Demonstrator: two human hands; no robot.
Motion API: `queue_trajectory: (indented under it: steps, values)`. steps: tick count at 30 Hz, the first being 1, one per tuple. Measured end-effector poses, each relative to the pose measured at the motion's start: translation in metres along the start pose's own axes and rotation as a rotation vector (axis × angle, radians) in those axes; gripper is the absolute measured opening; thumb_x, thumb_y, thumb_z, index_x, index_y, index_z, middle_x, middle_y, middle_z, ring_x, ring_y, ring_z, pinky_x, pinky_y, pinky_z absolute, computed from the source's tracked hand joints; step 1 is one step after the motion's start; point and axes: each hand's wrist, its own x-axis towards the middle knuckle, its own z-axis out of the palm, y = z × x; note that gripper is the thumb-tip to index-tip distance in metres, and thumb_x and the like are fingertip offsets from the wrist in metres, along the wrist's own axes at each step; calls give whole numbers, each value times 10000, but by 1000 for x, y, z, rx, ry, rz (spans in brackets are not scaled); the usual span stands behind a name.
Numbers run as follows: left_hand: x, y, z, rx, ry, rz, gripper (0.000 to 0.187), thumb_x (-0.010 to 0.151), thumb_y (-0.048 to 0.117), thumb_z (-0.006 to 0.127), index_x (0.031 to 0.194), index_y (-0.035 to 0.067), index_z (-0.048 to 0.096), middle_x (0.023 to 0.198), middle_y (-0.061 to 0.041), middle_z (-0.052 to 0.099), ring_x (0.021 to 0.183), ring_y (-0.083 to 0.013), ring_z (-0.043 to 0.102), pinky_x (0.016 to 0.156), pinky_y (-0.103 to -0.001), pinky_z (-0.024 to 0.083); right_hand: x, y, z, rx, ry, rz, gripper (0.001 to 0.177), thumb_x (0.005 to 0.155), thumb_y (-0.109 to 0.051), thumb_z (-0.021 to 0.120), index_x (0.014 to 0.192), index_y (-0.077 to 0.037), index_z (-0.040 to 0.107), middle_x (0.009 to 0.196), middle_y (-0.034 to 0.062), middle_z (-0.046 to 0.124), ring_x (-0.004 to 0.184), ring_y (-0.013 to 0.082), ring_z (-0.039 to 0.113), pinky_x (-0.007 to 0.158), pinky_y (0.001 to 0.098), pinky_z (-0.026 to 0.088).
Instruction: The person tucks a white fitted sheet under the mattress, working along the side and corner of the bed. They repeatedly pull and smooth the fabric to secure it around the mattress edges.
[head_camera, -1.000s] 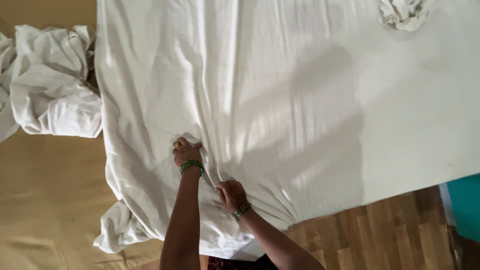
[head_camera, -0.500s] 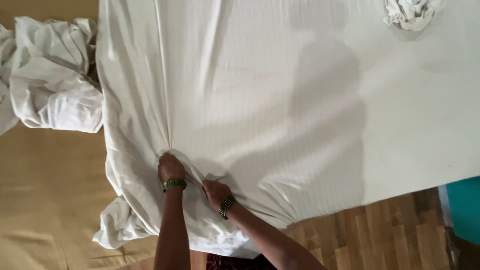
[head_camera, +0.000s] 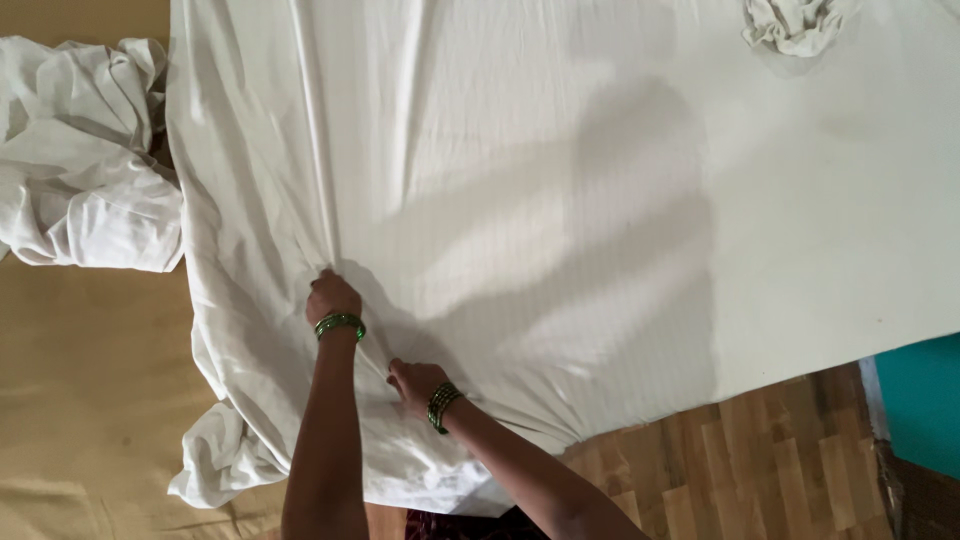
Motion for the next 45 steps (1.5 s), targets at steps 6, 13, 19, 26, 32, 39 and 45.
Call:
queue_trajectory:
  steps: [6, 13, 19, 26, 32, 39, 45]
  values:
    - [-27, -65, 6, -33, 286, 60, 244, 1045, 244, 588, 1027, 14, 667, 956, -248, 718, 875, -438, 714, 784, -542, 586, -21, -14, 22, 91, -79, -23, 228, 1075, -256, 482, 1113, -87, 630, 884, 122, 717, 660, 224, 679, 622, 413, 586]
    - [-34, -57, -1, -168, 168, -88, 282, 1046, 299, 602, 1058, 22, 652, 992, -263, 688, 884, -435, 696, 763, -548, 565, -31, -19, 7, 76, -130, -4, 232, 1068, -253, 513, 1097, -53, 628, 879, 148, 714, 733, 260, 691, 698, 441, 587]
    - [-63, -63, 9, -346, 232, -41, 350, 1006, 343, 657, 1110, 12, 611, 1007, -208, 682, 872, -362, 697, 790, -494, 569, -43, -36, -7, 125, -123, 43, 237, 1089, -262, 497, 1117, -60, 619, 853, 135, 687, 735, 269, 674, 684, 436, 580]
    - [-99, -46, 12, -357, 207, -215, 496, 942, 432, 687, 1173, 11, 561, 1089, -202, 660, 918, -328, 697, 787, -454, 598, -82, 4, 17, -24, 606, -233, 370, 948, -342, 622, 1107, -8, 603, 775, 125, 663, 666, 244, 637, 592, 410, 559]
    - [-116, -57, 26, -51, 195, 4, 363, 1010, 361, 633, 1123, 16, 606, 1090, -211, 663, 933, -362, 679, 794, -474, 575, -65, 33, 87, -69, 199, -54, 212, 1098, -265, 507, 1008, -99, 604, 743, 61, 593, 633, 194, 594, 559, 367, 555]
    - [-117, -83, 11, -164, 180, -192, 277, 1089, 264, 570, 1068, 2, 656, 1045, -217, 687, 930, -384, 664, 820, -482, 553, -55, 24, 92, -27, 13, 26, 236, 1111, -257, 489, 1037, -81, 628, 764, 115, 638, 660, 220, 618, 615, 372, 569]
    - [-143, -116, 34, -396, 305, 33, 233, 988, 205, 641, 1155, 46, 675, 1056, -190, 713, 973, -355, 673, 847, -486, 557, -113, 54, 60, 116, 599, -168, 150, 1066, -215, 615, 1138, -102, 682, 916, 98, 724, 791, 195, 693, 718, 334, 610]
